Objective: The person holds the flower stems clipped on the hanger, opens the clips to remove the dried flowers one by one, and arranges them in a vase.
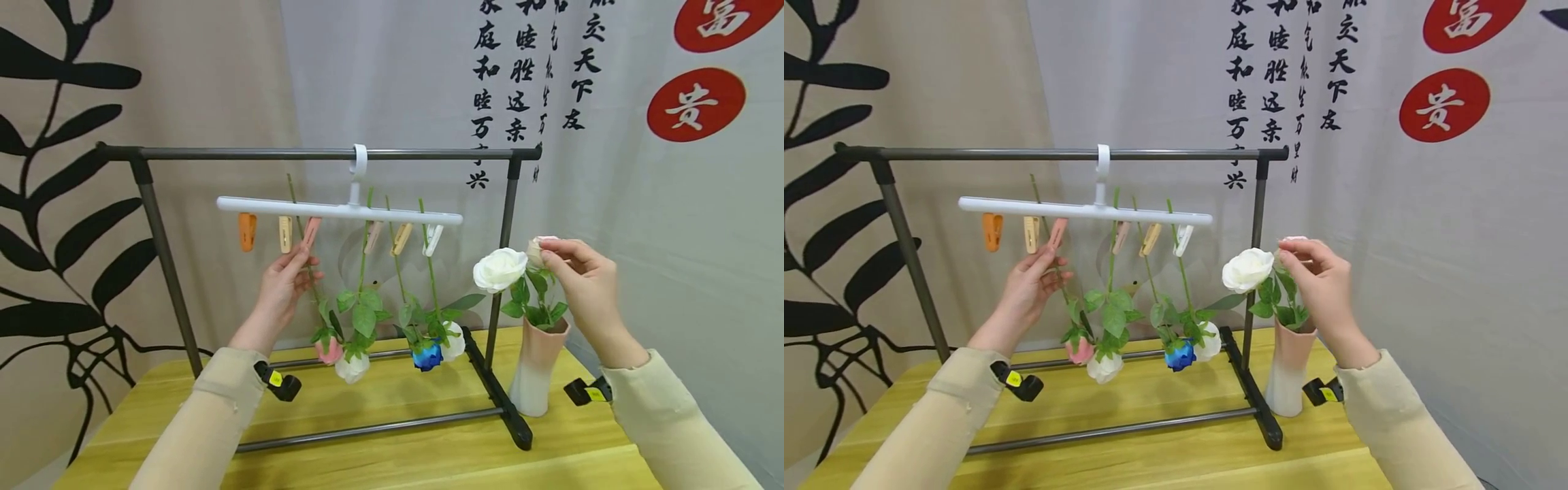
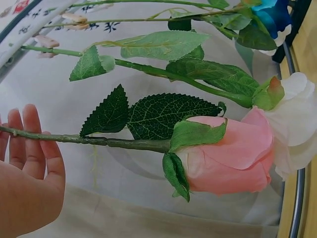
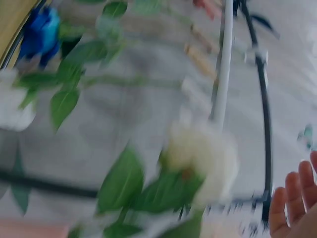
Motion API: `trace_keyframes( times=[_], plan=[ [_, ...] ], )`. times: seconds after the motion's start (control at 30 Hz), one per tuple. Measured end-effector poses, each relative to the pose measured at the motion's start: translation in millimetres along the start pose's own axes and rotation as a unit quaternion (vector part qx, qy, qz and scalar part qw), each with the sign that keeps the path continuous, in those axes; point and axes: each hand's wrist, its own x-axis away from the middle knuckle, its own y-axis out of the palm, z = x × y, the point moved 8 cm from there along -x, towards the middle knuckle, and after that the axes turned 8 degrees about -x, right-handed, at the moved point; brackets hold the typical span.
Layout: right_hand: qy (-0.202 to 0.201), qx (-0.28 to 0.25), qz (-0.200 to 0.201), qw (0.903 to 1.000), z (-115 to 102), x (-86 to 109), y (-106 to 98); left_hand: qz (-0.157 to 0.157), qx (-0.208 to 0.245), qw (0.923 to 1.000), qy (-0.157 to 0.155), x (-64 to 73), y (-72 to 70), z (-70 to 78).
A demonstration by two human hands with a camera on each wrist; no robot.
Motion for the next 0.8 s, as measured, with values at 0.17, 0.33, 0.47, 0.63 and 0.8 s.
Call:
trace_keyframes(
  times=[0.17, 0.33, 0.47, 0.63, 0.8],
  plan=[
    [-0.070, 0.000, -0.094, 0.9931, -19, 0.0, 65, -0.001, -0.009, 1.0000, 0.002, -0.4, -1.0, -2.6],
    [-0.048, -0.030, -0.176, 0.9828, -9, 1.7, 131, -0.005, -0.019, 0.9998, 0.006, 1.6, -0.7, -7.1],
    [0.018, -0.066, -0.226, 0.9718, 8, 2.8, 182, -0.008, -0.026, 0.9996, 0.013, 3.6, 0.3, -11.3],
    [0.098, -0.106, -0.250, 0.9574, 22, -1.1, 231, 0.000, -0.027, 0.9996, 0.009, 4.1, 0.8, -17.5],
    [0.184, -0.179, -0.240, 0.9362, 34, -3.9, 267, 0.002, -0.041, 0.9991, 0.008, 3.0, 3.9, -19.4]
  ],
)
